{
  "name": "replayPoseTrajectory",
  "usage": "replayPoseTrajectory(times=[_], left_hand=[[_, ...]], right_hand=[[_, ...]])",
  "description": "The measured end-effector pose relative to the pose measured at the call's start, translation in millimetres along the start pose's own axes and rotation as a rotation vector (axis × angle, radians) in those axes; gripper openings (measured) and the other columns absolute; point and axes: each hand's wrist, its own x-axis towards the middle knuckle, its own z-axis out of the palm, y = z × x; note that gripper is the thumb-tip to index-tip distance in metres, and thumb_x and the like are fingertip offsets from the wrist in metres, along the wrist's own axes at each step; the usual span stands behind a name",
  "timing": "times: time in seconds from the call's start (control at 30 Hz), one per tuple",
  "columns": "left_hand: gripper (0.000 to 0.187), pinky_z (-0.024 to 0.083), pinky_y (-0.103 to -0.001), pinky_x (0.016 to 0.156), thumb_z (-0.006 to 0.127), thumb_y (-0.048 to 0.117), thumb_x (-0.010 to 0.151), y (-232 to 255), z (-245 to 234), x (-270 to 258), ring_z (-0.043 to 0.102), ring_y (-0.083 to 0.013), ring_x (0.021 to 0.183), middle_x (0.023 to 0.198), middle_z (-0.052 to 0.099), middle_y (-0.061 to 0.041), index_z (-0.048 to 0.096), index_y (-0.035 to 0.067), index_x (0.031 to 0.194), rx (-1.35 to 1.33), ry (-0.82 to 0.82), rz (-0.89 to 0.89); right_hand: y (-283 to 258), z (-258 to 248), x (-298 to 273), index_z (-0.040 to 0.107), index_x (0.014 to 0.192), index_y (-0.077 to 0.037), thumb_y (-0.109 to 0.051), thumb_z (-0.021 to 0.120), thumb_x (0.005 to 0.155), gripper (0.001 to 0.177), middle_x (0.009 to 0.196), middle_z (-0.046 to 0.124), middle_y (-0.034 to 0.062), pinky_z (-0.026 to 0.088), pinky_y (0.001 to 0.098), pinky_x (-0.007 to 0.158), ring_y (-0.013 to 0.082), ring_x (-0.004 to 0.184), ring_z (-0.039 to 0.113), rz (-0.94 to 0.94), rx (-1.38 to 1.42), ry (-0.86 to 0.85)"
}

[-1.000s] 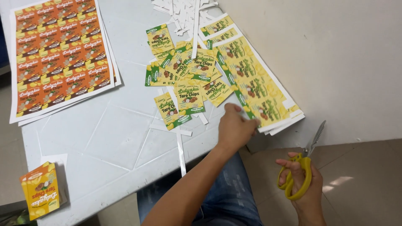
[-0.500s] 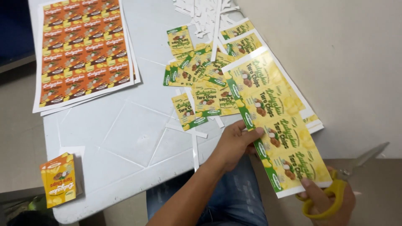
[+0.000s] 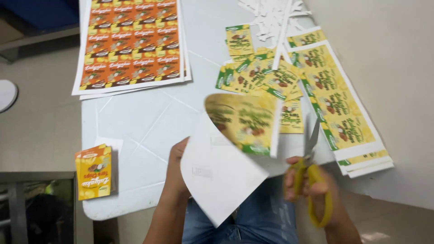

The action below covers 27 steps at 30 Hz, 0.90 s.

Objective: Cutting printed taro chip labels from a sheet using scissors

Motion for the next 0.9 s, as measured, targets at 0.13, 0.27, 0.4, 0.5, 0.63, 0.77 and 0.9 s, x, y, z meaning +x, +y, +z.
replayPoseTrajectory(times=[0.13, 0.27, 0.4, 0.5, 0.63, 0.77, 0.9], left_hand=[[0.045, 0.069, -0.042, 0.073, 0.074, 0.017, 0.087, 4.4, -26.3, 0.3, 0.076, -0.0313, 0.074, 0.098, 0.077, -0.019, 0.066, -0.004, 0.125, -0.246, 0.136, 0.103], [0.051, 0.068, -0.047, 0.074, 0.072, 0.015, 0.088, 5.3, -33.2, 0.9, 0.076, -0.0288, 0.074, 0.096, 0.076, -0.014, 0.059, 0.003, 0.136, -0.462, 0.240, 0.231], [0.046, 0.069, -0.051, 0.082, 0.071, 0.013, 0.091, -3.3, -38.6, 2.4, 0.076, -0.0291, 0.077, 0.084, 0.072, -0.014, 0.060, -0.002, 0.133, -0.463, 0.320, 0.231], [0.045, 0.069, -0.049, 0.084, 0.069, 0.014, 0.093, -12.6, -41.8, 0.9, 0.075, -0.0261, 0.078, 0.086, 0.072, -0.012, 0.061, -0.004, 0.134, -0.455, 0.311, 0.257], [0.032, 0.067, -0.047, 0.090, 0.069, 0.015, 0.094, -7.4, -39.0, -7.8, 0.076, -0.0360, 0.087, 0.088, 0.072, -0.021, 0.067, -0.013, 0.109, -0.499, 0.447, 0.196], [0.039, 0.068, -0.047, 0.085, 0.067, 0.011, 0.094, -4.8, -42.1, -15.2, 0.076, -0.0333, 0.085, 0.100, 0.072, -0.016, 0.063, -0.009, 0.128, -0.504, 0.403, 0.317], [0.058, 0.068, -0.046, 0.085, 0.065, 0.014, 0.095, -9.3, -40.4, -23.5, 0.076, -0.0296, 0.086, 0.112, 0.072, -0.010, 0.049, 0.009, 0.150, -0.414, 0.296, 0.379]], right_hand=[[5.8, 46.8, 4.1, 0.050, 0.136, 0.007, -0.087, 0.064, 0.084, 0.108, 0.089, 0.062, 0.0071, 0.063, 0.0301, 0.060, 0.0133, 0.067, 0.067, 0.059, 0.018, -0.249], [6.8, 66.3, 9.4, 0.056, 0.134, 0.002, -0.080, 0.072, 0.071, 0.105, 0.084, 0.059, 0.0062, 0.063, 0.0319, 0.059, 0.0132, 0.065, 0.061, 0.256, 0.103, -0.243], [3.9, 72.0, 17.9, 0.055, 0.135, 0.000, -0.080, 0.070, 0.074, 0.102, 0.085, 0.058, 0.0037, 0.062, 0.0294, 0.059, 0.0118, 0.065, 0.060, 0.235, 0.040, -0.258], [-2.9, 78.1, 24.5, 0.054, 0.135, 0.002, -0.079, 0.067, 0.079, 0.099, 0.082, 0.057, 0.0047, 0.063, 0.0307, 0.059, 0.0122, 0.064, 0.058, 0.189, -0.002, -0.258], [-4.0, 85.0, 24.8, 0.055, 0.134, 0.000, -0.083, 0.066, 0.072, 0.104, 0.083, 0.057, 0.0032, 0.064, 0.0322, 0.060, 0.0119, 0.065, 0.059, 0.235, -0.014, -0.235], [-1.7, 87.3, 21.3, 0.054, 0.134, -0.002, -0.083, 0.066, 0.075, 0.102, 0.086, 0.057, 0.0044, 0.064, 0.0318, 0.064, 0.0119, 0.067, 0.059, 0.242, 0.004, -0.310], [-3.5, 89.0, 23.0, 0.054, 0.135, -0.002, -0.080, 0.065, 0.079, 0.097, 0.084, 0.055, 0.0028, 0.063, 0.0305, 0.062, 0.0112, 0.066, 0.058, 0.198, 0.001, -0.309]])
